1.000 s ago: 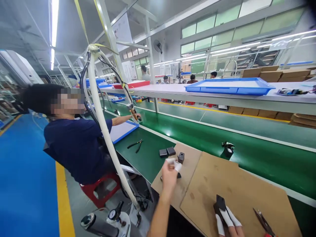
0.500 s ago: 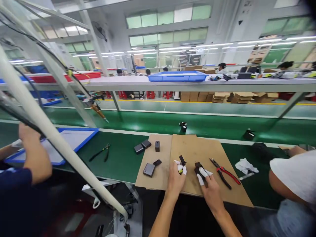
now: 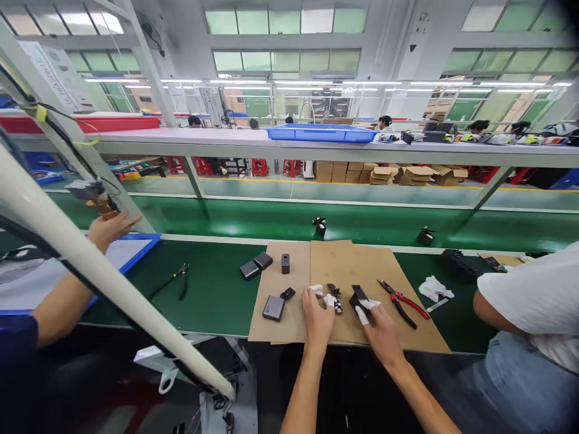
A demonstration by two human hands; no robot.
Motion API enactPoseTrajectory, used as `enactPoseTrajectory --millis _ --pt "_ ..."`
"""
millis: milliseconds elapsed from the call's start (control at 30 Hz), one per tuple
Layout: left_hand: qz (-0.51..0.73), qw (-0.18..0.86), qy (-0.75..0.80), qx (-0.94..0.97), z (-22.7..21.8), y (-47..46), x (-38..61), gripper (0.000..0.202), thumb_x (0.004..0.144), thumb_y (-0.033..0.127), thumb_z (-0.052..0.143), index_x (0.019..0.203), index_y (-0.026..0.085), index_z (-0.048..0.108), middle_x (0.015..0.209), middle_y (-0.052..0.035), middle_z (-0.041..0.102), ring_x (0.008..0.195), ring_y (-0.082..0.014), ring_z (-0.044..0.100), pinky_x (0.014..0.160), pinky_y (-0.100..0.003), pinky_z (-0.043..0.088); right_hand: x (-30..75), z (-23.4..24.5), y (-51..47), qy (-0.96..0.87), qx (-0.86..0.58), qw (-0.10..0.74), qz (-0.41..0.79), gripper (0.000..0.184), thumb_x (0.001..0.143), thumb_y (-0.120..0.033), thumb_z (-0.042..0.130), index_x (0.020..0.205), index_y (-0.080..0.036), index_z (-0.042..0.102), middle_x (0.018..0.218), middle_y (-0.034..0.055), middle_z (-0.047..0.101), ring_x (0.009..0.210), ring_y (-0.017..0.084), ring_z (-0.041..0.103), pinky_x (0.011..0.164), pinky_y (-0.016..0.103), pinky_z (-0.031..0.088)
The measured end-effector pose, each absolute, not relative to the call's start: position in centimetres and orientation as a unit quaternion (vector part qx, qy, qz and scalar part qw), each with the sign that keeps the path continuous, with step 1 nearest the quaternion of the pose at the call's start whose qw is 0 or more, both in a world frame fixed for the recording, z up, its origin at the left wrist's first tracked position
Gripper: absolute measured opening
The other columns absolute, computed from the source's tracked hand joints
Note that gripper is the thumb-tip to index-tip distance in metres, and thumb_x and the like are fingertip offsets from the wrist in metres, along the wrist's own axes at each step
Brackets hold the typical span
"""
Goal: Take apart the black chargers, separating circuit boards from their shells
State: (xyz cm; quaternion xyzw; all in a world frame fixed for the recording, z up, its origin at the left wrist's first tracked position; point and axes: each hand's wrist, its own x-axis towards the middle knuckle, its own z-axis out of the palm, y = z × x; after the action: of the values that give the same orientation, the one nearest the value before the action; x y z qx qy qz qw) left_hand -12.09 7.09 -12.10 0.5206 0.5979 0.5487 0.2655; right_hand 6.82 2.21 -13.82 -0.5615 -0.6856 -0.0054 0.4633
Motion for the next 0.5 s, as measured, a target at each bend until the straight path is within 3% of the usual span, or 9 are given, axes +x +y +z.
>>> enactPoseTrajectory --millis 100,200,333,500 --pt "0.585 0.269 0.592 0.484 -11.7 7.0 -12.4 0.014 0.091 0.030 0.066 0.103 0.022 0.065 0.099 -0.0071 0.069 0.089 -0.0235 0.068 0.087 -0.041 0.057 7.0 -13.7 2.5 -0.688 -0.560 0.461 -0.008 0.027 0.107 -0.034 0.056 0.127 -0.024 0.072 0.117 0.0111 0.077 0.110 0.028 0.077 0.092 0.042 0.064" --pt "0.615 0.264 0.588 0.455 -10.0 8.5 -12.7 0.023 0.097 0.041 0.064 0.107 0.021 0.065 0.093 -0.0066 0.071 0.081 -0.0208 0.069 0.077 -0.036 0.058 7.0 -13.7 2.8 -0.681 -0.564 0.466 -0.018 0.027 0.107 -0.032 0.056 0.127 -0.023 0.072 0.119 0.0126 0.077 0.111 0.029 0.077 0.091 0.041 0.064" --pt "0.627 0.240 0.585 0.456 -5.0 16.1 -13.2 0.031 0.099 0.049 0.065 0.112 0.021 0.065 0.101 -0.0068 0.074 0.090 -0.0197 0.071 0.085 -0.034 0.058 7.2 -14.8 3.3 -0.681 -0.567 0.462 -0.029 0.027 0.106 -0.028 0.056 0.125 -0.024 0.074 0.116 0.0107 0.079 0.105 0.027 0.080 0.085 0.037 0.067" --pt "0.563 0.219 0.634 0.484 1.6 33.8 -13.6 0.026 0.107 0.039 0.056 0.120 0.019 0.066 0.114 -0.0085 0.073 0.104 -0.0198 0.071 0.097 -0.038 0.058 7.7 -17.1 3.6 -0.691 -0.558 0.449 -0.096 0.034 0.103 -0.019 0.051 0.127 -0.024 0.074 0.116 0.0120 0.080 0.100 0.027 0.082 0.076 0.032 0.068"
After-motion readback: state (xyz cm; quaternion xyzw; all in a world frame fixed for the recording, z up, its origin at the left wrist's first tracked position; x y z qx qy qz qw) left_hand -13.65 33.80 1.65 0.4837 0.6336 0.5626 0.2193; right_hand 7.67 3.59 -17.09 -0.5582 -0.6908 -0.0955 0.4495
